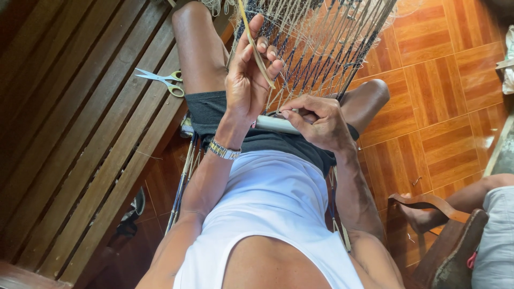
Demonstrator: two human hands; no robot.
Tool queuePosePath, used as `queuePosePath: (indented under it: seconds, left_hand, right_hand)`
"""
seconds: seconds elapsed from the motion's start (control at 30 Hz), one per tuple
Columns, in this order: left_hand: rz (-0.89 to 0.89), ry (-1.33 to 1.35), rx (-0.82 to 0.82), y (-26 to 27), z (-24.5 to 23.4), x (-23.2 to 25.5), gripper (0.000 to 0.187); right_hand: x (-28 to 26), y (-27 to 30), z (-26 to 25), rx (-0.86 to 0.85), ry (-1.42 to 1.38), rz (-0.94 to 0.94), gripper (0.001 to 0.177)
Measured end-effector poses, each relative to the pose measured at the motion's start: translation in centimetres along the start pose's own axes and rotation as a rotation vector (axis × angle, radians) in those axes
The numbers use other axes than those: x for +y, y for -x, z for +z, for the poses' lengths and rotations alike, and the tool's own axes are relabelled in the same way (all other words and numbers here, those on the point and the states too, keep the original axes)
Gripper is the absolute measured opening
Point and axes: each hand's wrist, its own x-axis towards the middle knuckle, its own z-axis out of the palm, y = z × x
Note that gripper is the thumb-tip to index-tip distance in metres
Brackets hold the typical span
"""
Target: Repairing a fishing net by weaving twine with a shuttle and tying knots
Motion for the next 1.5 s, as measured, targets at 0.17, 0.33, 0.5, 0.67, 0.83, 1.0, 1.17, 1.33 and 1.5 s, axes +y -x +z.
queuePosePath:
  seconds: [0.17,0.33,0.5,0.67,0.83,1.0,1.17,1.33,1.5]
  left_hand:
    - [-0.032,0.062,-0.016,0.1,0.0,0.2,0.057]
    - [-0.065,0.103,-0.028,0.2,0.7,0.2,0.06]
    - [-0.111,-0.329,-0.142,0.5,-0.5,-0.4,0.041]
    - [-0.125,-0.761,-0.219,1.3,0.6,-1.8,0.033]
    - [-0.068,-1.082,-0.17,1.6,-0.1,-3.0,0.031]
    - [0.033,-1.3,-0.158,1.5,0.4,-2.4,0.028]
    - [-0.042,-1.215,-0.241,1.5,2.2,-1.2,0.029]
    - [-0.247,-0.945,-0.304,2.1,4.1,-0.9,0.031]
    - [-0.329,-0.975,-0.277,1.9,3.6,-0.6,0.031]
  right_hand:
    - [0.8,0.1,0.1,0.004,-0.001,0.041,0.004]
    - [1.5,0.1,-0.3,0.048,-0.004,-0.007,0.005]
    - [0.9,-0.2,-0.8,0.204,0.136,-0.083,0.004]
    - [1.2,-0.9,-0.5,0.233,0.194,-0.221,0.006]
    - [1.3,-1.5,-1.2,0.282,0.257,-0.268,0.008]
    - [1.1,-1.7,-2.5,0.135,0.164,-0.254,0.009]
    - [1.1,-1.8,-5.9,0.121,0.174,-0.25,0.007]
    - [-0.6,-2.1,-7.2,0.113,0.449,-0.091,0.01]
    - [0.8,-3.4,-6.7,0.087,0.121,-0.119,0.009]
